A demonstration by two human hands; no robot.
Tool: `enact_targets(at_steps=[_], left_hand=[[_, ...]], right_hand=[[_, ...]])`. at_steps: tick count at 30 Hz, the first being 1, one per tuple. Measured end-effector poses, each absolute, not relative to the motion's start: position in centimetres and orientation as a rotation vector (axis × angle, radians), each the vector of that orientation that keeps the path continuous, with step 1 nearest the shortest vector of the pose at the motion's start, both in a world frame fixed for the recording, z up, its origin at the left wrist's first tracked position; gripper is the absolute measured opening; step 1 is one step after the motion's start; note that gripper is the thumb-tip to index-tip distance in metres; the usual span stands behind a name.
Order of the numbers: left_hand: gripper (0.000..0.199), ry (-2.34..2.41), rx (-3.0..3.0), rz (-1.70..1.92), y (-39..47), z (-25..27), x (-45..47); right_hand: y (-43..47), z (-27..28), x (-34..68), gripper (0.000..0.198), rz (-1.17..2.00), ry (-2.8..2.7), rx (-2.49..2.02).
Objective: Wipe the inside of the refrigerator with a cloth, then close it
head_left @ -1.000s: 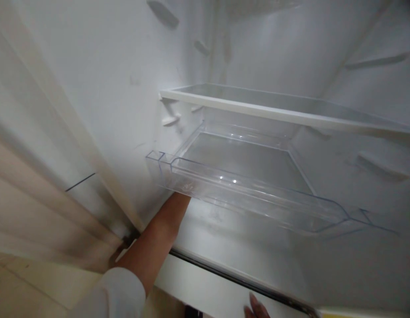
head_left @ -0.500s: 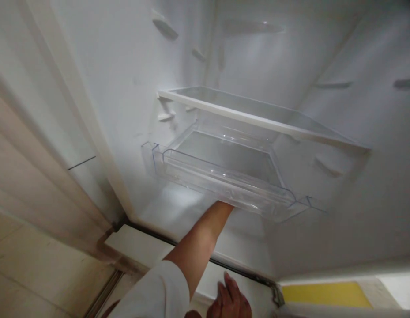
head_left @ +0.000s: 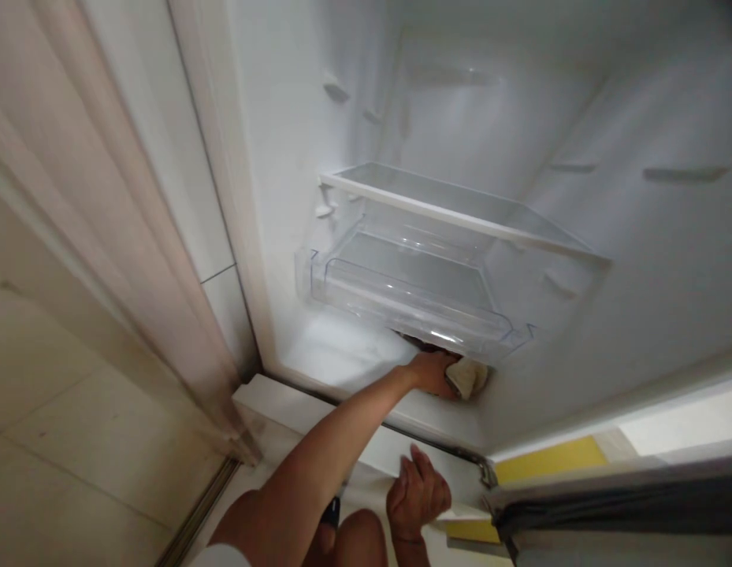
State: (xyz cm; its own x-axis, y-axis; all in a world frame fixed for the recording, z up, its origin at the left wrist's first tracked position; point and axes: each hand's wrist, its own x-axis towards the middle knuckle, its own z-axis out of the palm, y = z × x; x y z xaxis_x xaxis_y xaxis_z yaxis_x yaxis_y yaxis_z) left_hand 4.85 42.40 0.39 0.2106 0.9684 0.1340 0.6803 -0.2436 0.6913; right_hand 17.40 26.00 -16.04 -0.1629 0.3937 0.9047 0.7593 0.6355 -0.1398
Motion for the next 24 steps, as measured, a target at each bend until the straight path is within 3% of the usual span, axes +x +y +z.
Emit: enact_targets(at_steps=[3, 12, 18, 24], left_hand=[[0.059, 1.560, 2.137, 0.690, 39.0, 0.5, 5.0], [0.050, 2.205, 1.855, 0.775, 32.8, 1.3, -1.1], [0.054, 2.539, 1.598, 0.723, 31.5, 1.4, -11.1], [0.063, 2.604, 1.580, 0.736, 34.7, 0.2, -12.7]], right_hand=[[26.2, -16.1, 17.6, 0.023, -0.437, -1.814, -0.955], [26.1, -15.3, 17.8, 0.019, -0.457, -1.838, -0.958], [25.9, -14.0, 17.2, 0.017, -0.541, -1.840, -0.916], [25.7, -12.7, 16.1, 0.029, -0.613, -1.780, -0.925]])
